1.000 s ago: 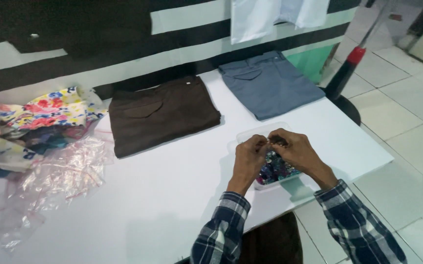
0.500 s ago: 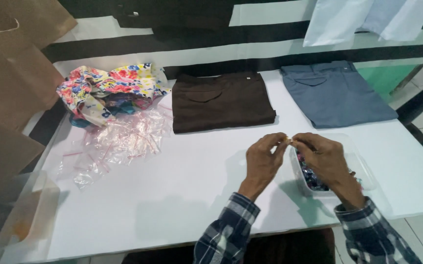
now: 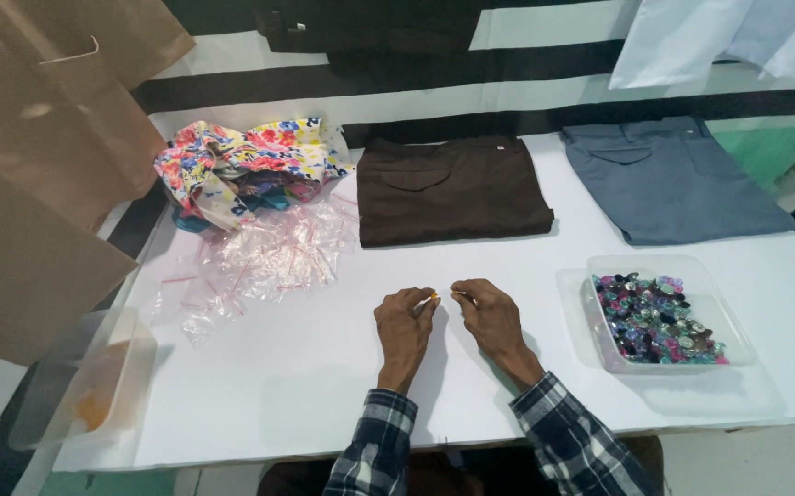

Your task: The person picks small orange buttons from a table and places them into a small clear plastic bag. They seal the bag and set it aside. The person then reaches into a container of colorful buttons, picks a few, and places them on the table.

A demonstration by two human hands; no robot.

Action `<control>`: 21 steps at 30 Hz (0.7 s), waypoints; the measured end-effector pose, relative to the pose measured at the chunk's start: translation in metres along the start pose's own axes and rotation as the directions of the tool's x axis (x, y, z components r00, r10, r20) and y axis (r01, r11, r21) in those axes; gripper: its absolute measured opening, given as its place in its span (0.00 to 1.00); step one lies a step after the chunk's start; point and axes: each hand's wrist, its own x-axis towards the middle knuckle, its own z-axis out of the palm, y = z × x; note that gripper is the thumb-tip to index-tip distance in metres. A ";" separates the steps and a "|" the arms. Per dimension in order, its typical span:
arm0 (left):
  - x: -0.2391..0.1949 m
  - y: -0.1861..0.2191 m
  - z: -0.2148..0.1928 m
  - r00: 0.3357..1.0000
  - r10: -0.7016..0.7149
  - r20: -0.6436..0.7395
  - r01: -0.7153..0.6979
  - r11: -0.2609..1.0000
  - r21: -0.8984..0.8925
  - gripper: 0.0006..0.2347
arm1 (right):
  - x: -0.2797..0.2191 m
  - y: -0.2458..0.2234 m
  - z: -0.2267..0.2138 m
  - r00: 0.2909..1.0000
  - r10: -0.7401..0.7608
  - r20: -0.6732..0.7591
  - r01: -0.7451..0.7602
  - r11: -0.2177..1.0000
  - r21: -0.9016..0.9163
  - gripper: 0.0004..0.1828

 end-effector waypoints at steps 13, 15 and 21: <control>0.020 0.009 0.052 0.989 0.147 0.013 -0.147 0.984 0.100 0.06 | -0.002 0.028 0.004 0.984 0.142 -0.106 -0.146 0.989 -0.031 0.11; 0.019 0.011 0.048 0.990 0.135 0.038 -0.137 0.986 0.089 0.05 | -0.001 0.026 0.003 0.988 0.127 -0.085 -0.133 0.989 -0.066 0.11; 0.020 0.007 0.050 0.990 0.130 0.051 -0.135 0.985 0.103 0.07 | -0.004 0.017 -0.004 0.992 0.107 -0.063 -0.113 0.990 -0.087 0.12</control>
